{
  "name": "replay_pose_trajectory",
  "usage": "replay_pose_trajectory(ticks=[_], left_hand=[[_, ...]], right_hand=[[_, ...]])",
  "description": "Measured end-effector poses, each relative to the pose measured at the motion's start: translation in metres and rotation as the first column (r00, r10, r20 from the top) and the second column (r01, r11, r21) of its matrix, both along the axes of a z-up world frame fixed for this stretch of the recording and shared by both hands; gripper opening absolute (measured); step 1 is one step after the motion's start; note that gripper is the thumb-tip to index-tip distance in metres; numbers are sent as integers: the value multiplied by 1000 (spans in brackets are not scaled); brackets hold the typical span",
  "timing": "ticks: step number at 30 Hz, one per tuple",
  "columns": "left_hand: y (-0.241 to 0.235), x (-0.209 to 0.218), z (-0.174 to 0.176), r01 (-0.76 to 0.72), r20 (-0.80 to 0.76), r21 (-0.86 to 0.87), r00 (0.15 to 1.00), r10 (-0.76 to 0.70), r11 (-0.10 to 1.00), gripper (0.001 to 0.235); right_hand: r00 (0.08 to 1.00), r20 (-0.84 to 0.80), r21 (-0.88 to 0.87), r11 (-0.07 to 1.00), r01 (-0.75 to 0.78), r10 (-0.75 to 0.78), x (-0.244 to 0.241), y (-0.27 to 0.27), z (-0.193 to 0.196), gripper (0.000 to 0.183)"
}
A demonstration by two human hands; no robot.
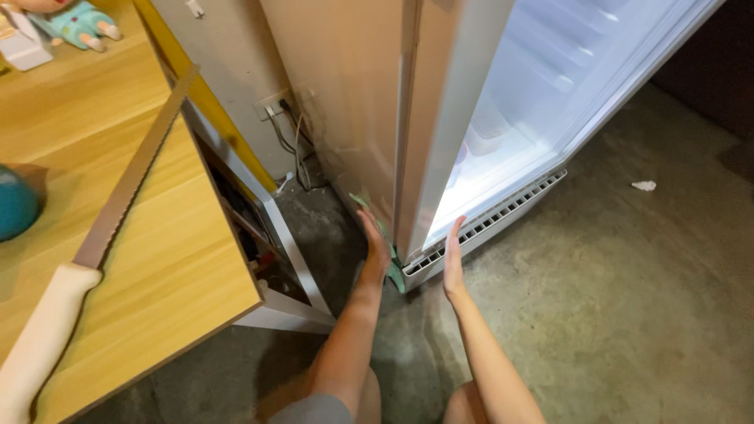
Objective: The person wipes down the exterior of a stand mixer, the side and door of a chiller, and a section of wallpapered wall using a cloth.
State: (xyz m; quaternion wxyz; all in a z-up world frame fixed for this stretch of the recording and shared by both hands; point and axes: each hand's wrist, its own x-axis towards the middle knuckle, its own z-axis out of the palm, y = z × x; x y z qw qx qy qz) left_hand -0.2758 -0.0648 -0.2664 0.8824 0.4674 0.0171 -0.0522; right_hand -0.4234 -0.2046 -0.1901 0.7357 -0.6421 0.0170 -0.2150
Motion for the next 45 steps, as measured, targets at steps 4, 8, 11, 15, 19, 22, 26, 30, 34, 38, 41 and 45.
replay_pose_trajectory(ticks=[4, 8, 11, 15, 19, 22, 26, 30, 34, 38, 41, 45], left_hand=[[-16, -43, -42, -8, -93, -91, 996, -1, 996, 94], [-42, -86, -30, -108, -288, -139, 956, 65, 984, 92], [-61, -118, 3, -201, -262, -193, 954, 147, 960, 89], [-84, -166, 22, -388, -353, -149, 880, 317, 910, 78], [-106, -203, 33, -336, -451, -400, 882, 136, 852, 74], [-98, -206, 47, 41, -361, -278, 921, -144, 960, 71], [-53, -171, 57, 623, -438, 78, 723, -535, 778, 60], [-5, -153, 30, 561, -496, 280, 779, -384, 779, 39], [13, -133, -8, 470, -554, 242, 785, -277, 849, 27], [15, -117, -16, 443, -567, 195, 779, -268, 875, 28], [16, -126, -13, 455, -578, 195, 769, -273, 869, 26], [20, -119, -3, 460, -566, 207, 776, -278, 863, 27]], right_hand=[[990, -67, 87, 989, -119, 125, -12, -43, -1, 71], [956, -250, -3, 987, -159, 153, -27, -87, -10, 67], [953, -291, -120, 984, -128, 89, -47, -86, -44, 54], [928, -352, -249, 943, -220, 124, -75, -49, -67, 53], [979, 0, -470, 864, -182, 206, -85, -37, -71, 63], [990, -137, -298, 952, -71, 31, -90, -51, -102, 59], [959, -283, -147, 988, -51, 7, -98, -81, -121, 57], [985, -100, -88, 987, 134, -143, -70, -60, -100, 46], [978, -102, -634, 769, 77, -182, -47, -6, -62, 41], [797, -491, -856, 365, -366, -352, -24, 20, -21, 58], [742, -557, -830, 264, -491, -372, -18, 13, -22, 52], [926, -302, -814, 567, -126, -228, -41, -19, -42, 70]])
